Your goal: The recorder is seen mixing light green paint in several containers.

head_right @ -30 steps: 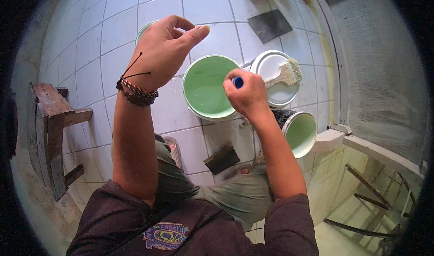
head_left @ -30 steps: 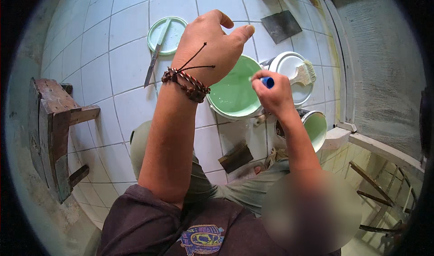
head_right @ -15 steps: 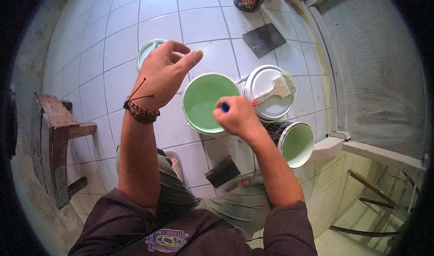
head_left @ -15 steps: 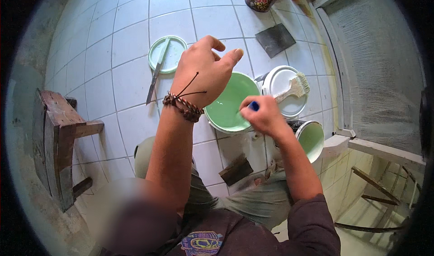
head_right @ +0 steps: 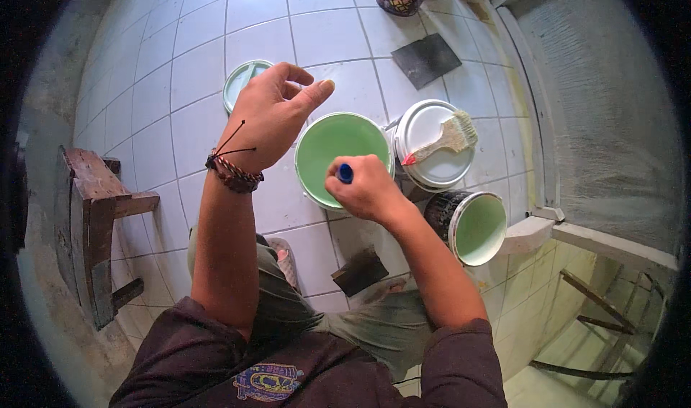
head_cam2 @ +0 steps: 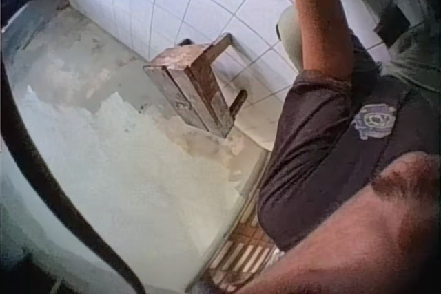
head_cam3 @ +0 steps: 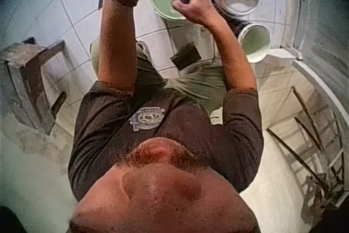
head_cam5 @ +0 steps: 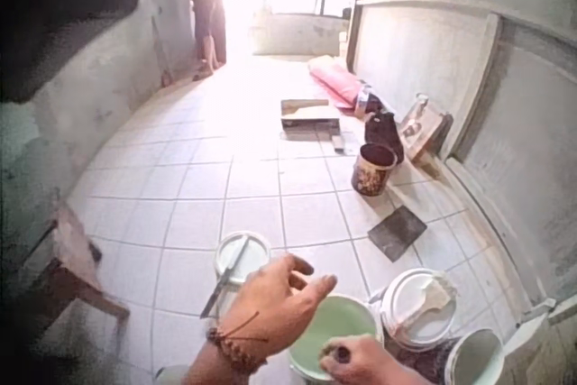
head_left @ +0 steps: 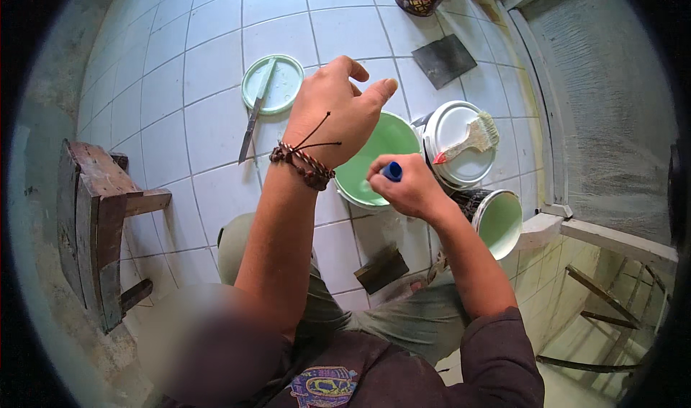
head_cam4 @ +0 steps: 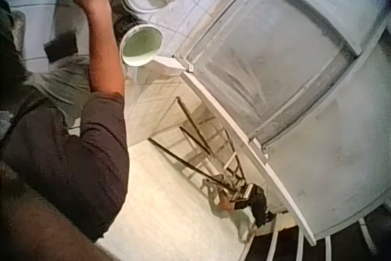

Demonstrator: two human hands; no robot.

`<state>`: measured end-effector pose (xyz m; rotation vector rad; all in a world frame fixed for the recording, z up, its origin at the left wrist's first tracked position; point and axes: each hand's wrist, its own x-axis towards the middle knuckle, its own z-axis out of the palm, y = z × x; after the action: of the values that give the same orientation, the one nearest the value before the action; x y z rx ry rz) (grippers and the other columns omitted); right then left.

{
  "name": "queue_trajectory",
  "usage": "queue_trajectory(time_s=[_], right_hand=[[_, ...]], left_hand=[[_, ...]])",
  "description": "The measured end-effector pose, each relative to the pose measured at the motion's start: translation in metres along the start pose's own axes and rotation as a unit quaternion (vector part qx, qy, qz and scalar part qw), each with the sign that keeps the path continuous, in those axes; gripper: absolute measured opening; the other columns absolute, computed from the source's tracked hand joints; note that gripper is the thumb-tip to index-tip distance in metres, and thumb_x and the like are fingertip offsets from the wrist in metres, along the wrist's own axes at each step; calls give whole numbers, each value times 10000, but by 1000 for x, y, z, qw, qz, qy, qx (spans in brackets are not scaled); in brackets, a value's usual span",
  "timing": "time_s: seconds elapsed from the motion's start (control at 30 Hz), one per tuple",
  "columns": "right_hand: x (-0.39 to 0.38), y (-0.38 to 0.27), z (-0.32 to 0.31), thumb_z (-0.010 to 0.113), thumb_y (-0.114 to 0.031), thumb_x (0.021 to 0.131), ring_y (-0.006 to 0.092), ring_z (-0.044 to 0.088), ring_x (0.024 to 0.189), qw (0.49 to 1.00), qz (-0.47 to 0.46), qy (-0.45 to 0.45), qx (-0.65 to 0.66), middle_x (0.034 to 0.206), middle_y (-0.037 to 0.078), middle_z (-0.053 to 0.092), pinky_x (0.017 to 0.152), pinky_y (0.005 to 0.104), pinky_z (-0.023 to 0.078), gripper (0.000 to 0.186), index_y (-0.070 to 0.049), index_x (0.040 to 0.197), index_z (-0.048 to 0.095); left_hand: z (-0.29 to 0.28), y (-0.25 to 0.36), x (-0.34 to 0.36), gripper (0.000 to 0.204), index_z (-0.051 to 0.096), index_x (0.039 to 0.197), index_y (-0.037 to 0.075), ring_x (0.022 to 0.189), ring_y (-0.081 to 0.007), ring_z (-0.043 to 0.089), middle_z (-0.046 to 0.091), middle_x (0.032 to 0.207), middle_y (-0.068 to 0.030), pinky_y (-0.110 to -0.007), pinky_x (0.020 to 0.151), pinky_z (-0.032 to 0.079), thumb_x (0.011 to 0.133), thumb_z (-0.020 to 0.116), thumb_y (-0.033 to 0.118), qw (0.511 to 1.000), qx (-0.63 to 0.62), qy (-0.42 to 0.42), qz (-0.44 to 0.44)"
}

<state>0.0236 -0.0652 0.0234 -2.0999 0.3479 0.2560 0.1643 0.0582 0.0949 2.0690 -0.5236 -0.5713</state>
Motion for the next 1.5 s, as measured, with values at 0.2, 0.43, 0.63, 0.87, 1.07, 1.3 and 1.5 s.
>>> queue_trajectory(time_s=[0.2,0.43,0.63,0.87,1.07,1.3,1.5], right_hand=[[11,17,-3,631,-173,767,339,659,695,988,0,148,53,791,204,679,693,381,528,196,-11,854,698],[0,8,7,600,-205,775,402,644,723,996,-58,59,-15,742,236,643,697,438,522,209,-11,766,677],[16,27,8,624,-206,790,330,642,670,976,-73,206,-16,721,185,657,680,388,525,195,-19,804,678],[1,14,8,624,-193,772,383,652,728,992,-34,70,-99,730,195,662,716,413,532,149,-59,780,688],[11,36,9,617,-195,766,363,658,725,971,-81,210,-77,751,198,667,722,432,532,167,-51,800,695],[0,18,-1,604,-189,765,359,659,733,995,-95,9,-35,754,205,663,715,393,537,186,-39,816,699],[9,27,-10,606,-198,744,376,647,763,981,-52,147,-116,791,200,667,749,422,528,187,-47,808,696]], left_hand=[[-3,1,-3,563,589,1121,-94,821,-233,671,686,956,-222,-333,723,542,890,664,414,1000,-2,6,-1],[4,1,2,484,617,1119,-20,795,-173,634,687,968,-142,-298,690,507,888,681,401,999,-42,-3,-22],[7,6,1,512,611,1129,4,781,-147,605,677,962,-100,-280,669,471,886,671,450,998,-38,-31,-26],[13,7,2,531,609,1142,16,787,-142,611,675,977,-97,-278,676,469,888,663,480,998,-35,-32,-29],[14,8,-1,538,606,1145,13,792,-136,614,677,982,-95,-266,674,464,888,663,482,998,-30,-40,-34],[11,7,1,561,605,1153,12,794,-143,616,675,985,-106,-269,677,469,877,667,496,998,-31,-35,-30],[3,0,4,577,603,1157,6,801,-158,617,675,989,-117,-286,687,476,869,671,501,999,-30,-22,-33]])
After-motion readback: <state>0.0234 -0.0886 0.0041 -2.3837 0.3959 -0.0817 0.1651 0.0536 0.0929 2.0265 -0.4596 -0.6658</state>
